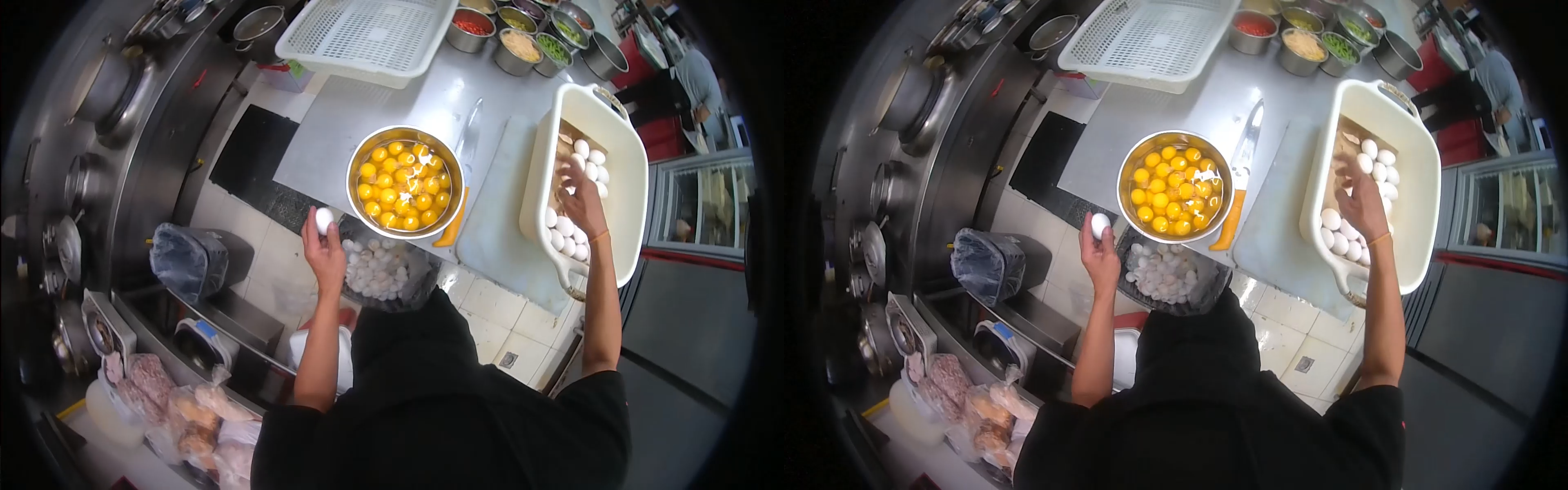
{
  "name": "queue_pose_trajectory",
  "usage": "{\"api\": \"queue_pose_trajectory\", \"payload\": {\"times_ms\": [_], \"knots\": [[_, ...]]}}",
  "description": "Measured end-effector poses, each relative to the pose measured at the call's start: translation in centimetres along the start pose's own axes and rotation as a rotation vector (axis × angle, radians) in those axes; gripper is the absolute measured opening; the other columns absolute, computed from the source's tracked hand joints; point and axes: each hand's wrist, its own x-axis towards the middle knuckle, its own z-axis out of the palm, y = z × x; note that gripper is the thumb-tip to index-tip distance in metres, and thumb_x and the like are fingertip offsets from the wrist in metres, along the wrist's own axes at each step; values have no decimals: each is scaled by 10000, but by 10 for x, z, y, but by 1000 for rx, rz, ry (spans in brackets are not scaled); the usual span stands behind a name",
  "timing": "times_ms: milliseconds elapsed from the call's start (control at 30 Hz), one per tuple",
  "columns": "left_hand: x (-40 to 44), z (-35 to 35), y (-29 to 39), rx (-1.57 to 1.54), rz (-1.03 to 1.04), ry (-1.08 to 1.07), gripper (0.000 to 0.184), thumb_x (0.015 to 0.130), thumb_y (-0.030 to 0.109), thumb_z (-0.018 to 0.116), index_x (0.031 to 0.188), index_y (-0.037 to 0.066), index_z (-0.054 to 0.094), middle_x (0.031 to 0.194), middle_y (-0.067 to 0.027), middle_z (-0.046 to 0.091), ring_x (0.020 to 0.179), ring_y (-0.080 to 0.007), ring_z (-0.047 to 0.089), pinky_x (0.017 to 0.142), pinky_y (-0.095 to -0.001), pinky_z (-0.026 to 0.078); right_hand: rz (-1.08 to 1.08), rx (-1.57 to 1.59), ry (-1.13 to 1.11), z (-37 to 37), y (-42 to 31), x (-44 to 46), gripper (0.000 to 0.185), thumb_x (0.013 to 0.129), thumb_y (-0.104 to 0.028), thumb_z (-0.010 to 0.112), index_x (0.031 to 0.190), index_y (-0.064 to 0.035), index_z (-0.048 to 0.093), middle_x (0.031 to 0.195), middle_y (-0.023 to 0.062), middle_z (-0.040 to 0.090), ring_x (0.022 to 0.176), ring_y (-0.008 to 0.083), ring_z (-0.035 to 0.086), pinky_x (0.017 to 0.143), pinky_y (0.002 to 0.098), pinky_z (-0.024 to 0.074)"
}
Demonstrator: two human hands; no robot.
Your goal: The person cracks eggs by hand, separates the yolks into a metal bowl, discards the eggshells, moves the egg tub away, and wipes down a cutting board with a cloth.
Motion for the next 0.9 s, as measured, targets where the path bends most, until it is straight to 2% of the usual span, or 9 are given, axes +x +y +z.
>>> {"api": "queue_pose_trajectory", "payload": {"times_ms": [267,400,467,533,600,700,767,800,900], "knots": [[23,13,-11,455,423,63,426,943,26,564,1363,-11,502,1316,-254,501,1154,-429,559,952,-453,486,95,-345,-578,21,75,10,457,670,-134,737,1109,-19,690,1007,208,708,902,342,674,844,381,534],[33,11,-20,431,313,-80,438,933,29,577,1364,3,510,1286,-228,534,1138,-388,580,921,-417,506,141,-367,-542,16,69,18,463,671,-152,762,1116,-38,703,950,198,716,834,300,678,784,351,535],[33,3,-12,338,164,-100,438,942,39,579,1371,3,503,1253,-208,567,1079,-344,619,862,-383,534,155,-214,-260,5,84,20,434,711,-150,735,1121,-16,700,931,146,723,790,257,670,745,340,530],[36,-3,15,-113,-79,-129,422,964,54,562,1377,5,495,1205,-169,605,978,-257,644,773,-337,545,377,451,64,-3,65,22,273,875,-167,567,1047,-6,706,921,54,672,776,187,628,709,332,526],[34,-10,48,-423,-234,-202,414,977,74,556,1378,0,484,1161,-145,630,903,-203,655,718,-309,551,319,1198,212,-6,6,23,247,929,-175,492,945,-17,681,925,68,645,780,172,614,702,312,520],[38,-9,92,-601,-286,-372,394,985,130,566,1336,-30,484,1096,-147,646,833,-181,654,663,-298,563,-204,813,52,17,-29,27,190,938,-132,530,857,-5,646,870,55,609,774,156,607,668,268,502],[43,-3,108,-623,-294,-487,361,987,131,561,1307,-28,504,1086,-150,648,802,-176,657,625,-289,563,98,540,-56,40,-112,15,122,816,-107,752,867,-30,672,787,8,633,715,123,601,649,271,497],[46,1,115,-633,-300,-546,346,989,132,559,1292,-28,513,1081,-151,650,787,-174,659,606,-284,564,-454,412,64,75,-109,24,214,791,-187,789,904,-35,688,798,30,661,689,127,611,673,290,515],[53,14,129,-586,-245,-641,340,989,148,566,1269,-42,535,1056,-151,659,739,-163,658,565,-273,564,-584,374,-229,96,-165,21,430,725,-226,809,1091,-27,705,955,142,722,840,243,701,794,345,546]]}}
